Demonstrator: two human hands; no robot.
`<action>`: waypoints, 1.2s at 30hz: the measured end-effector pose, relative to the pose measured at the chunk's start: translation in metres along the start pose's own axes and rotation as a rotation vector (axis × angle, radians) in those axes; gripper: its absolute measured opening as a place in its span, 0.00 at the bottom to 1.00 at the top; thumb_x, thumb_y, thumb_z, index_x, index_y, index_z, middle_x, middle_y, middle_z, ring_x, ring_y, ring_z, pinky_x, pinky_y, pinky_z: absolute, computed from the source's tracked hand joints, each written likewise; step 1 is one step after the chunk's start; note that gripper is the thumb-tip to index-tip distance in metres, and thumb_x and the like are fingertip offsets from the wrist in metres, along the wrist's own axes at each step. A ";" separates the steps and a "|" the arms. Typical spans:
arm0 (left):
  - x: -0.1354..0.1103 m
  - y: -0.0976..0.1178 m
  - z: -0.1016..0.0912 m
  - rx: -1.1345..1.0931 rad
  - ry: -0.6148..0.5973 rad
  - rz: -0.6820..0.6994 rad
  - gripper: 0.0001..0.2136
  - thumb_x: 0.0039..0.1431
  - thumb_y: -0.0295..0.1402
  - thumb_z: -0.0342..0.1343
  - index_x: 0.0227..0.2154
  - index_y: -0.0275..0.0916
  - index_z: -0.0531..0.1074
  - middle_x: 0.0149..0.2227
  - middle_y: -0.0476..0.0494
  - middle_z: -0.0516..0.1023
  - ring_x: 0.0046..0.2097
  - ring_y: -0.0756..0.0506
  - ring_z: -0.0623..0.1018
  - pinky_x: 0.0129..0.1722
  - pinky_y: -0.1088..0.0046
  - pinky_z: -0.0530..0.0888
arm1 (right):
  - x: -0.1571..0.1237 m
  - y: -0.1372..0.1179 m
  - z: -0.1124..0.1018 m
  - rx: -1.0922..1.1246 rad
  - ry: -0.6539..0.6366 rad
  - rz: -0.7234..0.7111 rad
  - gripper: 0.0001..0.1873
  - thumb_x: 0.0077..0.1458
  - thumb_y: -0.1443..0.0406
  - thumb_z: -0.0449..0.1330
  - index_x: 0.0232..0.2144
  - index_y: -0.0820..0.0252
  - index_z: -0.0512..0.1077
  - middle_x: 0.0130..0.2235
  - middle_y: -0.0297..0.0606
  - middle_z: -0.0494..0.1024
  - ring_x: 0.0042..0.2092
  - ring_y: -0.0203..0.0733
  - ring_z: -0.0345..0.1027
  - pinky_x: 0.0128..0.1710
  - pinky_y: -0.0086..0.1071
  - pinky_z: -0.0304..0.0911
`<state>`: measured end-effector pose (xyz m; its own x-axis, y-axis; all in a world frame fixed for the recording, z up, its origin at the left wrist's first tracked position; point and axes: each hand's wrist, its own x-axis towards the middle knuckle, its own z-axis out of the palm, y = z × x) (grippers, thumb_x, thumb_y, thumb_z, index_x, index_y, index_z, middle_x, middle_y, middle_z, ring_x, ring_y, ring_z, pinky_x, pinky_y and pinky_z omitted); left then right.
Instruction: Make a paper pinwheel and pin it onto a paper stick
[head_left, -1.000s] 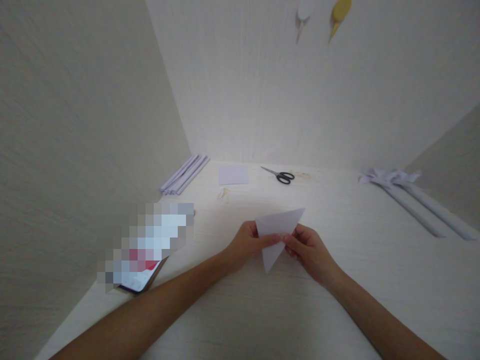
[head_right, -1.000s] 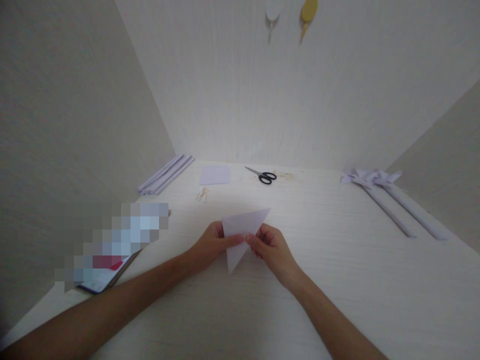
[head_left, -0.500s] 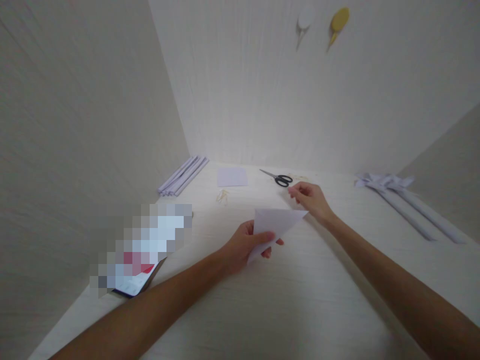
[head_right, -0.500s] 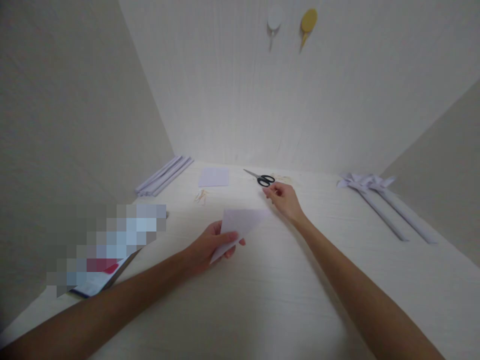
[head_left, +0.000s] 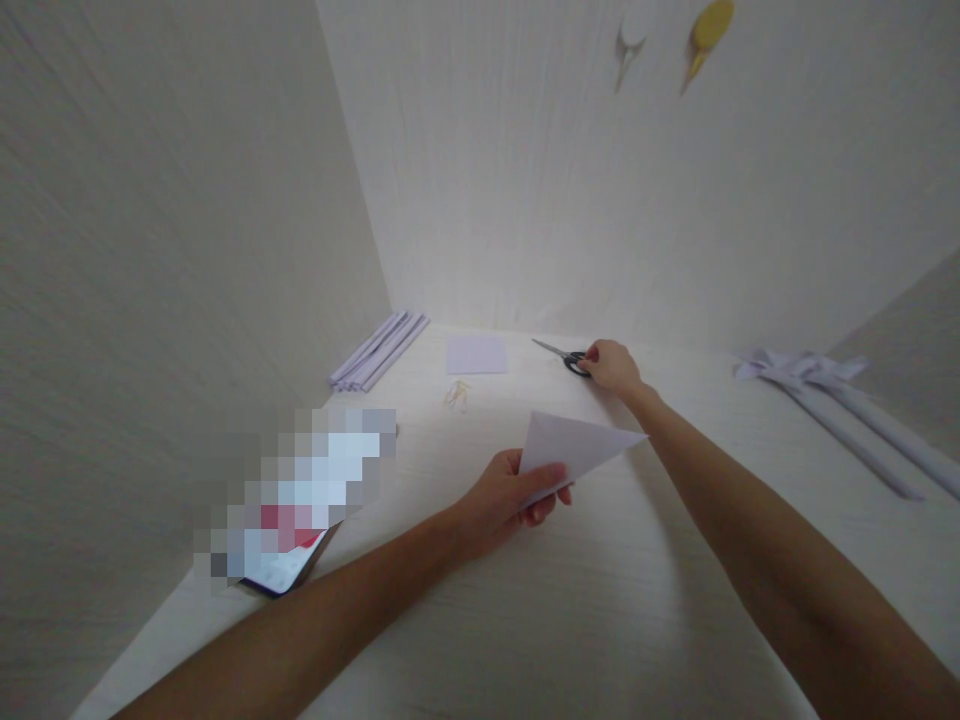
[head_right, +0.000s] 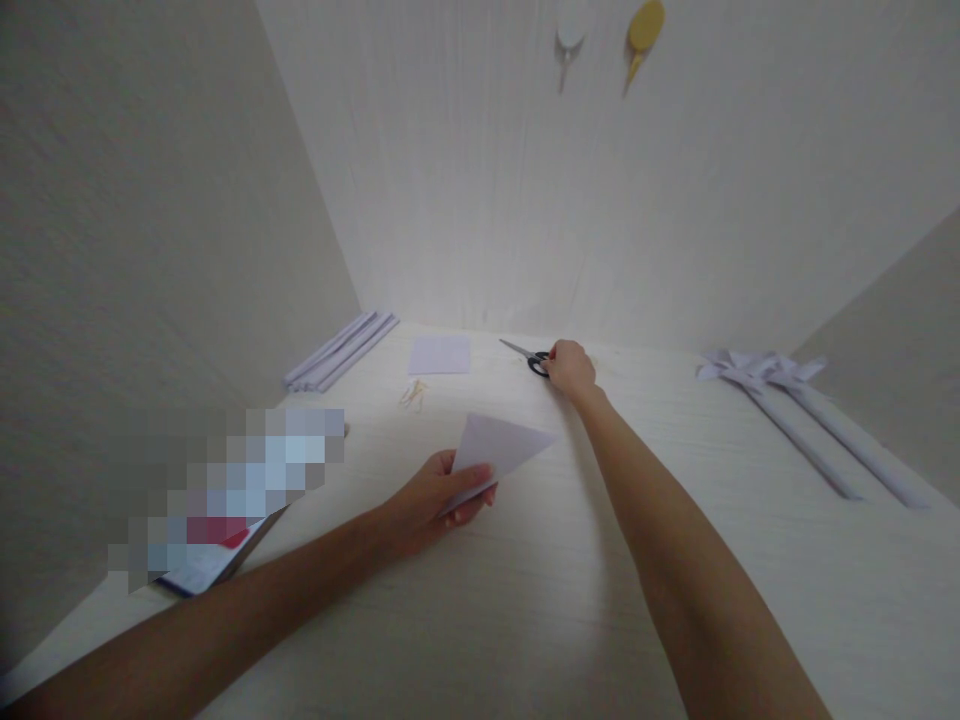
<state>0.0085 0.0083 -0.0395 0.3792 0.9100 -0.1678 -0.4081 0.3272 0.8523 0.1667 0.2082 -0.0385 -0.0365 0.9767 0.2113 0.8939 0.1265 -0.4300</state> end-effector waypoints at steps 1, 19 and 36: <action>0.000 0.000 0.000 -0.007 0.001 0.002 0.13 0.44 0.38 0.57 0.19 0.32 0.66 0.18 0.51 0.67 0.14 0.60 0.58 0.13 0.80 0.50 | 0.001 0.001 0.001 0.006 -0.007 0.006 0.05 0.42 0.68 0.59 0.26 0.66 0.70 0.34 0.48 0.73 0.39 0.46 0.65 0.35 0.34 0.57; 0.004 -0.007 0.000 0.063 0.087 0.000 0.08 0.42 0.32 0.58 0.22 0.31 0.68 0.19 0.51 0.65 0.17 0.59 0.58 0.17 0.80 0.49 | -0.111 -0.006 -0.057 1.137 -0.223 0.115 0.13 0.46 0.56 0.57 0.26 0.61 0.65 0.26 0.33 0.66 0.22 0.28 0.54 0.21 0.23 0.56; -0.003 0.046 0.035 0.419 0.143 0.140 0.06 0.46 0.30 0.56 0.27 0.33 0.73 0.28 0.45 0.77 0.32 0.51 0.75 0.30 0.79 0.69 | -0.240 0.016 -0.083 0.943 -0.687 -0.101 0.28 0.46 0.43 0.47 0.17 0.62 0.60 0.17 0.31 0.58 0.20 0.30 0.50 0.18 0.26 0.45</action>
<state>0.0182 0.0116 0.0176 0.2143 0.9737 -0.0780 -0.0656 0.0940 0.9934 0.2270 -0.0382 -0.0234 -0.5805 0.8064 -0.1129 0.1986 0.0058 -0.9801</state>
